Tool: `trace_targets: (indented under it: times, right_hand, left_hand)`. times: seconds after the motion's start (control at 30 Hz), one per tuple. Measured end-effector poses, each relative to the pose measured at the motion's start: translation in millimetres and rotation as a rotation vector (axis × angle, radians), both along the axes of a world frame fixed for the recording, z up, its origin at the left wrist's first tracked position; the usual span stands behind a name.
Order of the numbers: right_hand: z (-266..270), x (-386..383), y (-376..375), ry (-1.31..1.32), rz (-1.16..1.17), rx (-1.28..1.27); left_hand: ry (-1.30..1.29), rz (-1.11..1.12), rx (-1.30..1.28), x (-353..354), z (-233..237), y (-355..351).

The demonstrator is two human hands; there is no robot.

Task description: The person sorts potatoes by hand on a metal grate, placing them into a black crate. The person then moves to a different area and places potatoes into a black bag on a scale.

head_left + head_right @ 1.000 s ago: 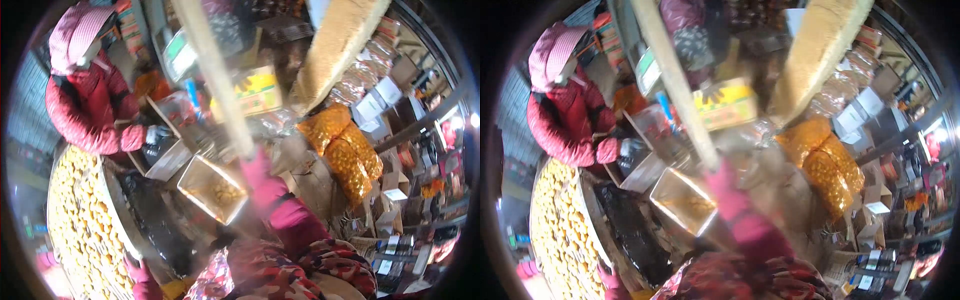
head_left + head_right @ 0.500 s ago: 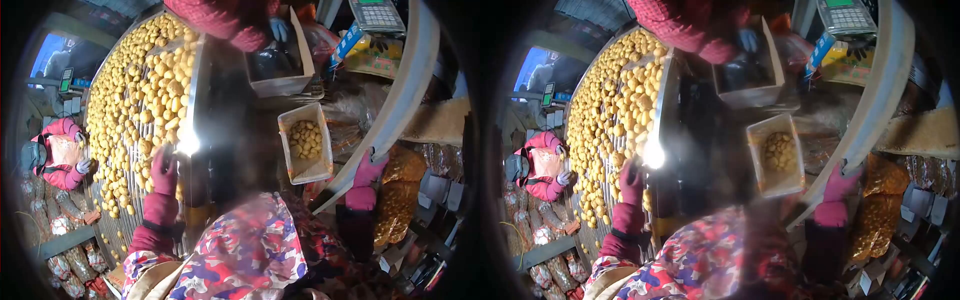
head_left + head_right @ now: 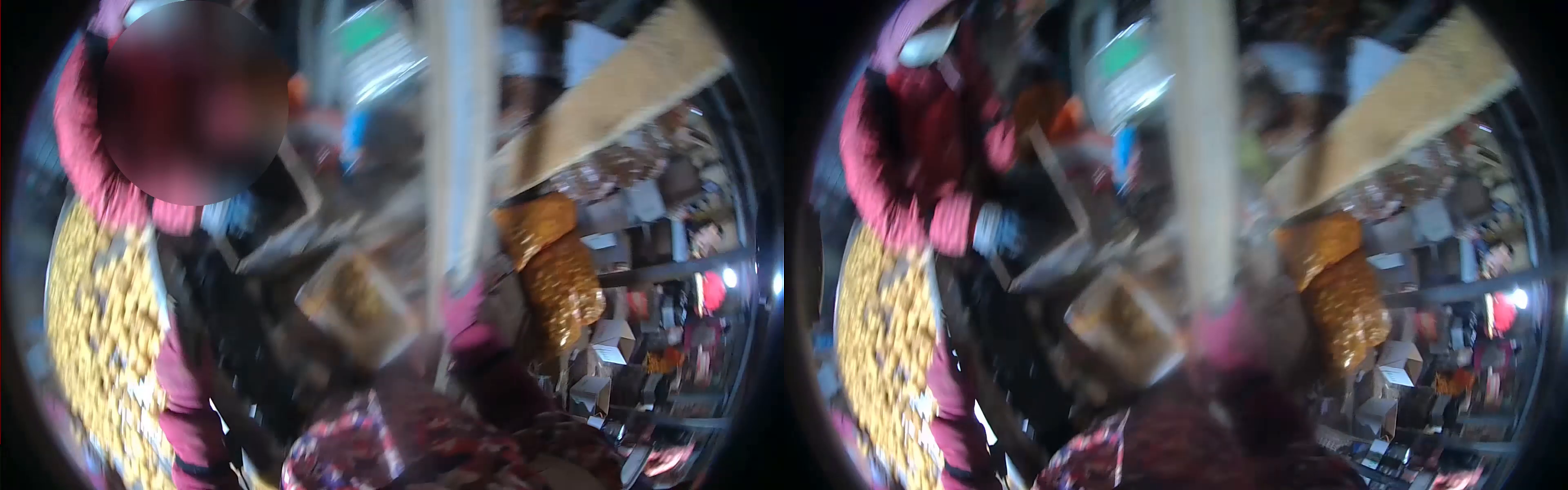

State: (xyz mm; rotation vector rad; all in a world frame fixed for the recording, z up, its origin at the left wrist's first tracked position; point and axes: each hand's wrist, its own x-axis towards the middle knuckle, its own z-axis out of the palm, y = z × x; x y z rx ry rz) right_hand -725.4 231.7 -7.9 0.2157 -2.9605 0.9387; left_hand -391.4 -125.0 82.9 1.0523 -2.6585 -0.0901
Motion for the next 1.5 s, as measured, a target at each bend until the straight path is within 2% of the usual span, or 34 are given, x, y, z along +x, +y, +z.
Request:
trace_targets:
  times: [0.07,0.13,0.2,0.3,0.4,0.47,0.5,0.53,0.6,0.63,0.7,0.73,0.8,0.87,1.0,1.07,1.23,1.3,1.37,1.43,1.5]
  right_hand:
    - [2,12,1,-0.026,0.091,0.073]
    - [5,17,2,-0.105,0.103,0.046]
    - [10,13,-5,-0.320,0.020,-0.365]
    - [32,12,-1,0.064,0.227,-0.178]
    - [74,5,0,0.073,0.335,-0.368]
    - [2,-5,-8,0.058,0.150,-0.349]
    - [-9,-4,-4,0.134,0.223,-0.385]
    - [-16,-3,0,0.198,0.280,-0.420]
    - [-7,-4,-1,0.165,0.258,-0.368]
    - [-10,-12,-1,0.172,0.276,-0.431]
    - [-23,-9,1,0.156,0.306,-0.473]
    - [-25,-12,4,0.144,0.329,-0.462]
    - [-20,-16,3,0.098,0.351,-0.419]
    - [-28,-15,1,0.196,0.318,-0.421]
    - [-25,-9,6,0.252,0.304,-0.450]
    - [-23,-11,9,0.249,0.317,-0.439]
    - [-23,-12,9,0.297,0.301,-0.461]
    - [-23,-13,8,0.303,0.295,-0.474]
    - [-22,-12,8,0.281,0.286,-0.464]
    - [-22,-11,6,0.256,0.269,-0.451]
    - [-22,-10,5,0.247,0.255,-0.452]
  left_hand:
    - [0.057,-0.274,0.049,-88,12,32]
    - [0.268,-0.509,0.163,-151,1,63]
    - [0.232,-0.582,0.385,-198,6,94]
    - [0.494,-0.646,0.680,-260,-29,135]
    - [0.747,-0.703,0.544,-320,-40,169]
    - [0.881,-0.580,1.014,-345,-39,190]
    - [0.896,-0.506,0.877,-358,-57,192]
    - [0.892,-0.440,0.741,-366,-75,192]
    - [0.855,-0.280,0.684,-371,-66,201]
    - [0.865,-0.224,0.747,-378,-78,188]
    - [0.721,-0.022,0.761,-378,-64,199]
    - [0.589,0.101,0.692,-379,-39,214]
    - [0.742,-0.007,0.737,-386,-84,166]
    - [0.836,-0.200,0.809,-385,-75,170]
    - [0.870,-0.231,0.759,-386,-78,149]
    - [0.856,-0.159,0.691,-380,-53,186]
    - [0.862,0.013,0.694,-389,-55,183]
    - [0.896,-0.172,1.081,-387,-88,114]
    - [0.872,-0.283,1.084,-389,-94,107]
    - [0.808,-0.311,0.698,-394,-92,123]
    - [0.641,-0.189,0.663,-384,-61,172]
